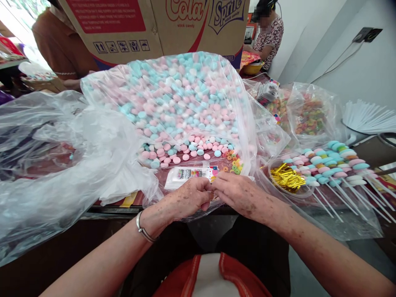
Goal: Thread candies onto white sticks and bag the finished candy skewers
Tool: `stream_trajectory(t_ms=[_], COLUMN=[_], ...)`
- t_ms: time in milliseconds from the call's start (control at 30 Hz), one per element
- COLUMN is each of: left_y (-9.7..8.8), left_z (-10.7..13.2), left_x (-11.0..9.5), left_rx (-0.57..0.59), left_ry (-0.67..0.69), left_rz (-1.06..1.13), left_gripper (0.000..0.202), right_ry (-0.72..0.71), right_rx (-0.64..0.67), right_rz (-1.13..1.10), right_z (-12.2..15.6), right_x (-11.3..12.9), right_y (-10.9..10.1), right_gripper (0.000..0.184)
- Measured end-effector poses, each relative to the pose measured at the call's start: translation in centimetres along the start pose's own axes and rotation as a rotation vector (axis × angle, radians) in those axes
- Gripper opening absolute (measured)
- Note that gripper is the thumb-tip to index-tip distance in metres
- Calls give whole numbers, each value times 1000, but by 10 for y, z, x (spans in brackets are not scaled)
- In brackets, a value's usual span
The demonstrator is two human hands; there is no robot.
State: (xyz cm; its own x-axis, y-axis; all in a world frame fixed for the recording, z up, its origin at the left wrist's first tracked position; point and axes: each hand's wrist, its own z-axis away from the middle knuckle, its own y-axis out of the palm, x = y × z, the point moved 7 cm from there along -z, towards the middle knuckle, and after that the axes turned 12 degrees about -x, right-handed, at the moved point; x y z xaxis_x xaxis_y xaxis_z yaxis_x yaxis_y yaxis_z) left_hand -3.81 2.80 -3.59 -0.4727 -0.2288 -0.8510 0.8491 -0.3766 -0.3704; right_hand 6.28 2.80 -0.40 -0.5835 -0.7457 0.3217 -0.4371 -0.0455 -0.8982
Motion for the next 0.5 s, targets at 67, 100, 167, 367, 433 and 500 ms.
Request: stream_trajectory(t_ms=[67,100,167,367,433,500], left_y=[0,0,-2,-7,-8,-8], left_z=[0,0,0,1,2,4], left_x=[-1,-1,-2,-2,-4,-4], left_rx=[-3,-10,-33,-85,-91,-87], left_ry=[19,31,61,119,114,95], left_rz=[-26,-40,-65,-124,-116,-117], left_gripper=[12,11,9,9,8,8], right_ry=[7,13,39,59,60,39], right_rx=[24,33,38,-140,-193,-229], right_rz=[32,42,44,-39,-25,14], right_z=[-1,-1,-3,-5,-4,-3], right_x=[0,1,1,4,3,5], right_y=[3,4,3,-7,-8,-9], right_gripper=[14,14,14,17,16,16])
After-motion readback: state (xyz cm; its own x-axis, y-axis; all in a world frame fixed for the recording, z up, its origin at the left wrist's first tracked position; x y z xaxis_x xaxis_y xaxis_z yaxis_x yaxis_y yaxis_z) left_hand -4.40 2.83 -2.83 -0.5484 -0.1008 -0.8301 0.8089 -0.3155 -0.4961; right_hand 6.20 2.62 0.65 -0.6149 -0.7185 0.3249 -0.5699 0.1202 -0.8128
